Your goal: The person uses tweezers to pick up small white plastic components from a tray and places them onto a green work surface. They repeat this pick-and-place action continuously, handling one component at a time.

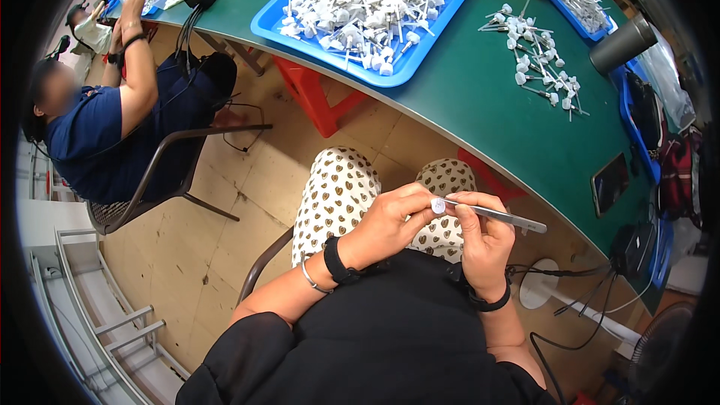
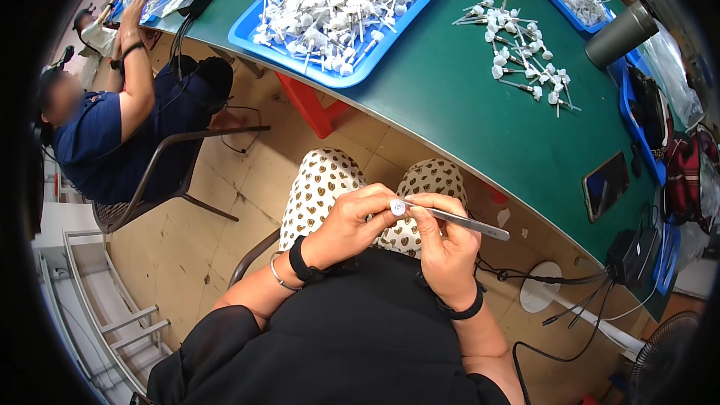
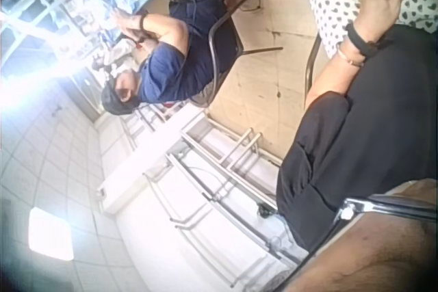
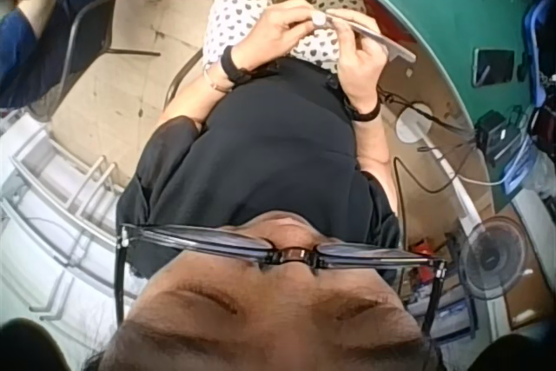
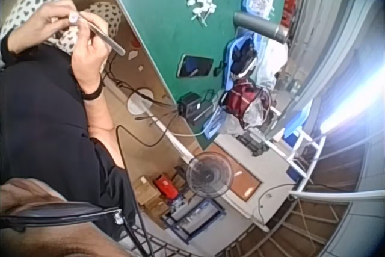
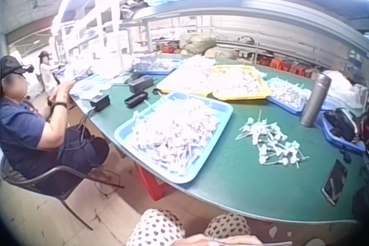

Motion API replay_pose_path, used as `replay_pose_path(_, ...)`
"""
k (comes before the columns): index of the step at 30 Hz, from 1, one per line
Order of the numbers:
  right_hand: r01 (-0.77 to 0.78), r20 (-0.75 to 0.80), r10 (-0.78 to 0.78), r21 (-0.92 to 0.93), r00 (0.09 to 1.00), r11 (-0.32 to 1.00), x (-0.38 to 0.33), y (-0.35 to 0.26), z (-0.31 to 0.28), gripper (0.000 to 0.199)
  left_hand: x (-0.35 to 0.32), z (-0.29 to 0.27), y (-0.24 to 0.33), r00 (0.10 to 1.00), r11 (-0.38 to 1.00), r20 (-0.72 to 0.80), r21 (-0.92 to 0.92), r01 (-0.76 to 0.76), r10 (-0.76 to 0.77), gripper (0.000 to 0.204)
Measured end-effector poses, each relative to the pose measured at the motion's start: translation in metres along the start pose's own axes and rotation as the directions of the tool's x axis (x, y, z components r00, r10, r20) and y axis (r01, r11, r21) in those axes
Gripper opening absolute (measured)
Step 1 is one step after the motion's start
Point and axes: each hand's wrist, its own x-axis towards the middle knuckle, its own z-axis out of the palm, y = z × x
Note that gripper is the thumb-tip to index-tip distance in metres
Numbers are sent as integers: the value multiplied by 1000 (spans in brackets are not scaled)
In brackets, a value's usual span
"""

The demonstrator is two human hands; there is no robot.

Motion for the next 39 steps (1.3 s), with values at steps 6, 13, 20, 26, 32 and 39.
replay_pose_path(6, 3, 1, -3, -13, 1000, 1000, 1, -2, 1, 8, 0, 0, -1, 1000, 998, 3, 56, -19, 19, 11)
replay_pose_path(13, -68, -6, 69, 62, 998, 996, 0, -4, -1, 8, -1, 2, -2, 999, 999, -17, 18, -46, 47, 13)
replay_pose_path(20, 23, 13, -22, -117, 1000, 993, -1, -3, -3, 6, -1, 4, -1, 999, 998, -15, 51, -33, 34, 13)
replay_pose_path(26, 32, 186, 29, -313, 982, 949, 9, -20, -14, 8, -2, 3, -3, 996, 996, 44, 16, -82, 81, 16)
replay_pose_path(32, -239, 124, 236, 9, 964, 971, 10, -24, -15, 8, -1, 1, -3, 990, 994, 87, -24, -107, 109, 16)
replay_pose_path(39, 18, -27, -17, 34, 1000, 999, -6, -9, -6, 13, 1, -1, 2, 999, 999, 46, -49, 5, -3, 17)
